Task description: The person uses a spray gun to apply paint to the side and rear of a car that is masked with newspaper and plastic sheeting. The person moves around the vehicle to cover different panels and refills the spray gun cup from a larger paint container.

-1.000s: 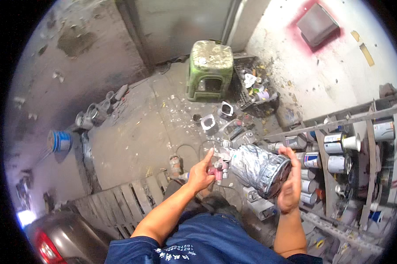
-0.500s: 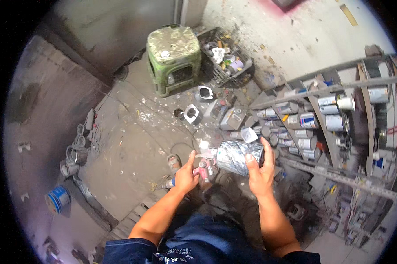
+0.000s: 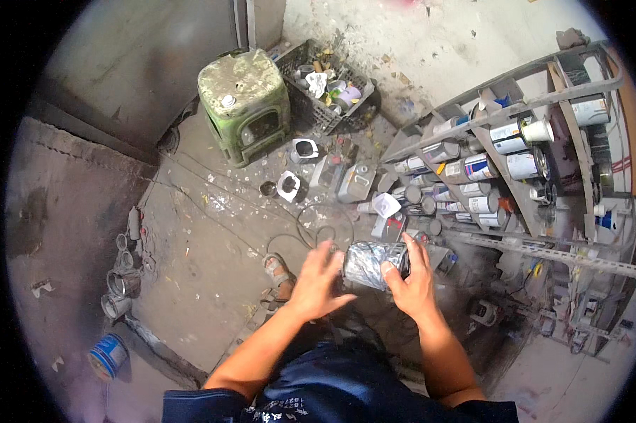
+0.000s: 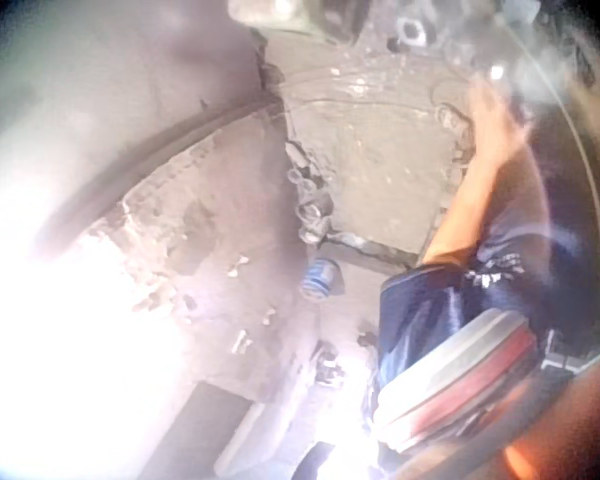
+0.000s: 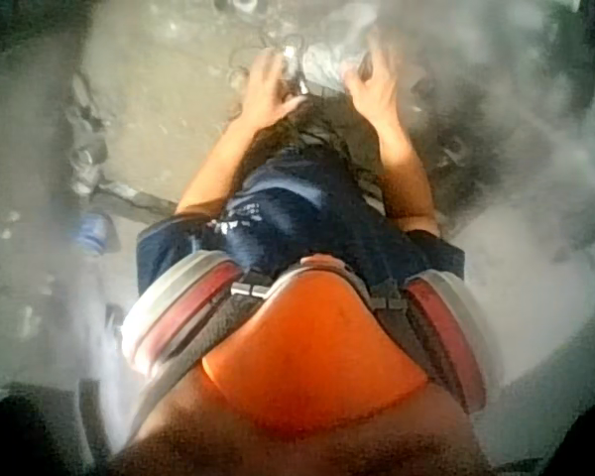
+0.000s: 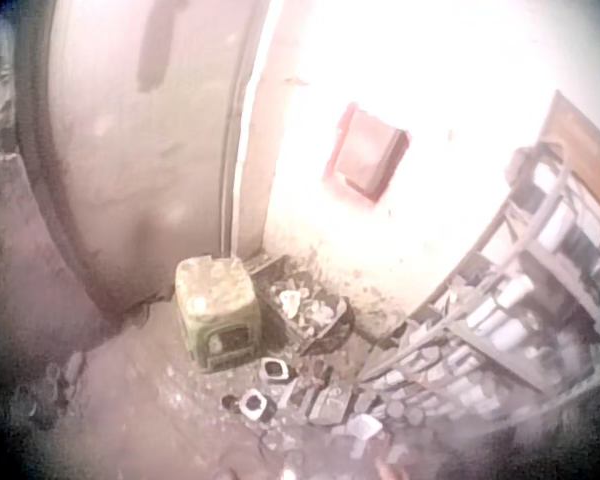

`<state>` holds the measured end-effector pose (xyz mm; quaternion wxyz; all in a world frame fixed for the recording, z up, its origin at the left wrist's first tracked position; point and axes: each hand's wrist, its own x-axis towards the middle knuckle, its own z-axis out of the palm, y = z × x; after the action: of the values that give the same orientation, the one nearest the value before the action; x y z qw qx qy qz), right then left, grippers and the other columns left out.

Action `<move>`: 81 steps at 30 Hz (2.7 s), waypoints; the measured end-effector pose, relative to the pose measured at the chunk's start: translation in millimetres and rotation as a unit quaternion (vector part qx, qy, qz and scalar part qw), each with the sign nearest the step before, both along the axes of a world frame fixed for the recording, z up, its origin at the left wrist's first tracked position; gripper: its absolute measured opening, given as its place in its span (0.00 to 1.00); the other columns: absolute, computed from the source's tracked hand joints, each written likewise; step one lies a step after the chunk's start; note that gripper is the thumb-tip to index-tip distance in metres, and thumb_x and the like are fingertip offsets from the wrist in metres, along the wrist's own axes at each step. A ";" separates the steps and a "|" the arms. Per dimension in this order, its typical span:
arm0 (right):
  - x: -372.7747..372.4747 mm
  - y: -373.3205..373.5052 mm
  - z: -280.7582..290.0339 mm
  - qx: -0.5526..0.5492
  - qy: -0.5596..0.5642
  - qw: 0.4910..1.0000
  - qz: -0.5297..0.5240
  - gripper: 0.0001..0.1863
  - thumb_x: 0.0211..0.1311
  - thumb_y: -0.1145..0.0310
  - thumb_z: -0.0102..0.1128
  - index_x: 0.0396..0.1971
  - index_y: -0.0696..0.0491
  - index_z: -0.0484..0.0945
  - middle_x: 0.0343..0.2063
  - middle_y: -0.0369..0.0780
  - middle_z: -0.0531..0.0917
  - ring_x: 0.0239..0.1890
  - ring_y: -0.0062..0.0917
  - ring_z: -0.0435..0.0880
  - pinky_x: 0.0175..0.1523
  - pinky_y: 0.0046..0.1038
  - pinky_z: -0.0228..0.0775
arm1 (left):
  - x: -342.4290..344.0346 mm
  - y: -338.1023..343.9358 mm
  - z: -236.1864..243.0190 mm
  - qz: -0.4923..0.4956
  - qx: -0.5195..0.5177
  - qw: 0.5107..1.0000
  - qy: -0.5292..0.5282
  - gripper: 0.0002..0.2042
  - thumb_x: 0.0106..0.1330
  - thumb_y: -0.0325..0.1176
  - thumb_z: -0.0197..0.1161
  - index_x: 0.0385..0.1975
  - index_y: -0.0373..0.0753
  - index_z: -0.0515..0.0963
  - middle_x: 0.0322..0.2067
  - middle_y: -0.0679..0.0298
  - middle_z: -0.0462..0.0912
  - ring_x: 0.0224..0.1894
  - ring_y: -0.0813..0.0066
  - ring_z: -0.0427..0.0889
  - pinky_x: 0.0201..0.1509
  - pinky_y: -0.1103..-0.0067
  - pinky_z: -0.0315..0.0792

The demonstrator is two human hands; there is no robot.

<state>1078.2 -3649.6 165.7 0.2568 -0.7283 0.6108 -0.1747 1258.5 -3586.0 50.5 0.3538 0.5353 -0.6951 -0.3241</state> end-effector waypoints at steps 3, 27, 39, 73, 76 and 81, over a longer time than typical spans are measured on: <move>-5.1 -10.2 -7.9 0.018 -0.033 0.999 0.002 0.32 0.48 0.61 0.59 0.51 0.63 0.63 0.46 0.54 0.69 0.49 0.46 0.67 0.55 0.38 0.57 | -23.3 -31.6 -16.6 -0.030 -0.051 0.998 0.027 0.45 0.36 0.41 0.73 0.58 0.40 0.56 0.44 0.46 0.67 0.48 0.46 0.67 0.56 0.60 0.60; -66.4 -96.7 -102.9 -0.111 -0.052 0.869 0.479 0.21 0.46 0.57 0.59 0.44 0.33 0.69 0.47 0.40 0.69 0.48 0.37 0.68 0.42 0.40 0.65 | -47.1 -73.6 -124.0 -0.139 0.106 0.963 0.206 0.44 0.32 0.40 0.75 0.54 0.41 0.59 0.46 0.52 0.72 0.46 0.50 0.74 0.49 0.64 0.68; -43.5 -131.5 -117.2 -0.187 -0.071 0.720 0.665 0.18 0.51 0.56 0.48 0.43 0.43 0.69 0.48 0.40 0.69 0.49 0.37 0.67 0.37 0.40 0.68 | -32.4 -78.0 -149.5 -0.147 0.101 0.948 0.263 0.44 0.29 0.38 0.77 0.52 0.40 0.61 0.44 0.51 0.74 0.43 0.50 0.76 0.46 0.65 0.70; 9.5 45.5 -520.4 0.271 -0.325 0.905 -0.044 0.31 0.40 0.64 0.64 0.48 0.56 0.67 0.51 0.46 0.68 0.56 0.38 0.64 0.60 0.37 0.53 | 186.0 -67.7 -500.0 0.157 0.262 0.950 0.069 0.49 0.38 0.28 0.74 0.59 0.31 0.47 0.51 0.55 0.65 0.53 0.67 0.66 0.57 0.73 0.62; 15.4 83.2 -548.3 0.329 -0.358 0.872 -0.065 0.33 0.49 0.55 0.61 0.51 0.58 0.63 0.53 0.46 0.65 0.57 0.34 0.63 0.60 0.33 0.52 | 191.6 -80.4 -521.7 0.190 0.288 0.935 0.079 0.47 0.38 0.31 0.74 0.58 0.31 0.48 0.49 0.55 0.67 0.51 0.68 0.68 0.54 0.74 0.64; 16.3 97.9 -572.8 0.377 -0.344 0.856 -0.079 0.33 0.49 0.56 0.61 0.53 0.56 0.63 0.53 0.43 0.64 0.57 0.31 0.62 0.60 0.32 0.53 | 197.4 -98.0 -554.7 0.205 0.285 0.936 0.015 0.47 0.38 0.33 0.74 0.58 0.32 0.50 0.49 0.54 0.67 0.50 0.67 0.69 0.53 0.75 0.64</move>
<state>1094.5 -3551.7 -407.1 0.6907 -0.4183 0.5582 -0.1906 1456.0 -3684.0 -504.1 0.2557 0.7400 -0.4432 -0.4366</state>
